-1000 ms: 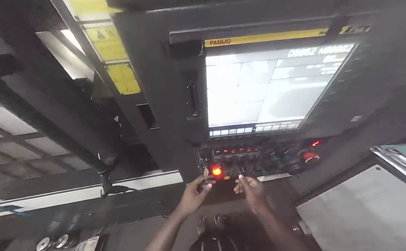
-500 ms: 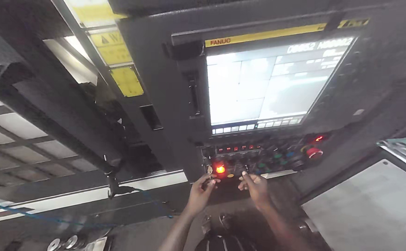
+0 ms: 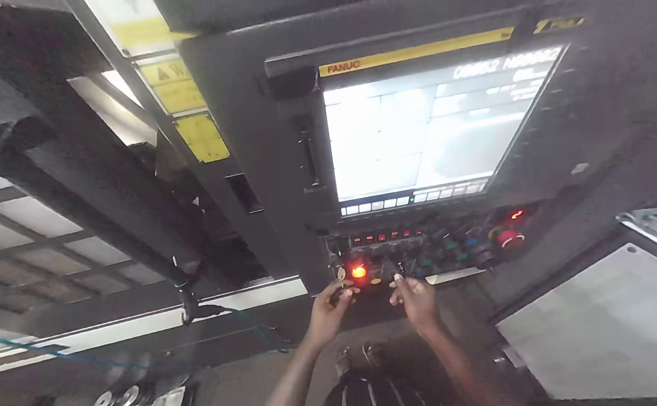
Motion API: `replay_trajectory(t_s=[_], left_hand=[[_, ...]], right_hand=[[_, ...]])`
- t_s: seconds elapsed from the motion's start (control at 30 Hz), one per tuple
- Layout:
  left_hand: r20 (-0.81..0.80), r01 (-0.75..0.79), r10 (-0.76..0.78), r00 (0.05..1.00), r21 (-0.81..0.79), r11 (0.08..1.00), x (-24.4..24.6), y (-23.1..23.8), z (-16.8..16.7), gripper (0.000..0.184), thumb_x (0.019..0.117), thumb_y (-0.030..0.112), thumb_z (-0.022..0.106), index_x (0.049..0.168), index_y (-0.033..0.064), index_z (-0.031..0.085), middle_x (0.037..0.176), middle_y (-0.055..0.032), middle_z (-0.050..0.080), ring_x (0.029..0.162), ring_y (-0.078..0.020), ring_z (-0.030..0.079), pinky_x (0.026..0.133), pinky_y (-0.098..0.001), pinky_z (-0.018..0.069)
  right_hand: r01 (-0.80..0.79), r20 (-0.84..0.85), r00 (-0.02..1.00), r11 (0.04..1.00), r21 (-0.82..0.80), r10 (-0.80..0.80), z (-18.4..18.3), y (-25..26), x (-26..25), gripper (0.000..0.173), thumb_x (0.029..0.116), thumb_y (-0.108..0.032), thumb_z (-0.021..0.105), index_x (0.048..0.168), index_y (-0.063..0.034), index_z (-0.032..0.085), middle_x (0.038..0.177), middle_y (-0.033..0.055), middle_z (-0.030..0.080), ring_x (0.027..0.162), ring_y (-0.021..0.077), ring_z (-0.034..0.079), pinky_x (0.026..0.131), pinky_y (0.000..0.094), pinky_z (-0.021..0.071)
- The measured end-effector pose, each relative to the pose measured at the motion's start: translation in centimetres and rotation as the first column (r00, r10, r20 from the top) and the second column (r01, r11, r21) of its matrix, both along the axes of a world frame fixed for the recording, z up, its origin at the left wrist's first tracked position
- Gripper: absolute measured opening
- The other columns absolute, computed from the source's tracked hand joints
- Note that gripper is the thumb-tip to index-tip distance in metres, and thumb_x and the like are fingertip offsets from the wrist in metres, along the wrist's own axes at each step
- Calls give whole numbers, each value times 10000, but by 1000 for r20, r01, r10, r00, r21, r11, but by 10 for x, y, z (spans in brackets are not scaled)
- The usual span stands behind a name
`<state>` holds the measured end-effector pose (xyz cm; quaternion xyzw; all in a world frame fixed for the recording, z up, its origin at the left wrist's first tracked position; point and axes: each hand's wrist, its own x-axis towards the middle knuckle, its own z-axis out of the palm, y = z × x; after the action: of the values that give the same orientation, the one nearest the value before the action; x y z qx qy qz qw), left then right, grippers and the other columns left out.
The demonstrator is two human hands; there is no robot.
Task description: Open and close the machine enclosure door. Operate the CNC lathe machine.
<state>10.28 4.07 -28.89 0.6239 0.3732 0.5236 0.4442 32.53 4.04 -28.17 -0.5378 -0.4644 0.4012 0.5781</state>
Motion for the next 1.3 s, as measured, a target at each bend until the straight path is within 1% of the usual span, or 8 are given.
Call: replay_trajectory(t_s=[0.2,0.3,0.5,0.63,0.77,0.97,1.1,1.3], left_hand=[[-21,-2,2,1000,10,1000,0,0,1,253,1016,39,574,1251,-43,621,1090,-101,753,924,-178,742,814,-331,632],[-18,-2,3,1000,18,1000,0,0,1,253,1013,33,573,1249,-48,618,1092,-100,755,923,-179,744,808,-329,633],[-2,-4,4,1000,21,1000,1,0,-1,253,1009,19,577,1249,-51,618,1093,-106,755,932,-185,744,813,-330,632],[-7,-2,2,1000,37,999,1,0,-2,252,1013,22,574,1250,-52,616,1095,-111,752,930,-194,746,825,-349,636],[-9,-5,6,1000,34,999,1,0,-1,252,1014,29,574,1249,-50,620,1113,-114,745,933,-199,744,816,-346,637],[-13,-1,2,1000,56,998,1,0,-2,252,1014,33,574,1247,-54,613,1099,-110,752,927,-191,745,813,-342,635],[-23,-4,5,1000,53,999,1,0,-2,252,1014,34,574,1248,-50,617,1086,-102,756,912,-184,743,806,-335,631],[-25,1,0,1000,40,999,0,1,-2,257,1014,29,572,1255,-51,611,1089,-103,756,925,-182,744,813,-330,630]], right_hand=[[-20,-42,999,1000,-12,20,1,0,0,320,1052,-179,553,860,19,716,612,19,685,518,97,643,550,270,573],[-25,-68,997,1000,-18,23,1,0,0,319,1051,-173,562,843,19,709,608,25,684,516,100,646,548,268,575],[-21,-48,999,999,-32,20,3,0,1,308,1045,-181,574,839,3,710,605,14,684,507,91,639,533,258,565],[-20,-21,1000,1000,-8,20,2,1,2,310,1042,-178,574,820,-3,703,608,10,688,513,92,648,548,266,578],[-20,-4,1000,1000,-12,20,3,1,2,303,1042,-170,572,838,6,709,612,9,689,522,96,656,557,270,585],[-25,13,1000,999,20,25,-1,1,3,310,1044,-176,569,830,-6,715,611,-1,692,516,77,648,540,252,572],[-25,10,1000,999,34,25,-2,2,3,306,1041,-175,576,828,-5,715,616,6,696,514,81,651,536,249,573],[-26,-8,1000,999,43,27,-2,2,2,299,1040,-155,570,822,-1,705,612,7,693,513,87,651,536,251,573]])
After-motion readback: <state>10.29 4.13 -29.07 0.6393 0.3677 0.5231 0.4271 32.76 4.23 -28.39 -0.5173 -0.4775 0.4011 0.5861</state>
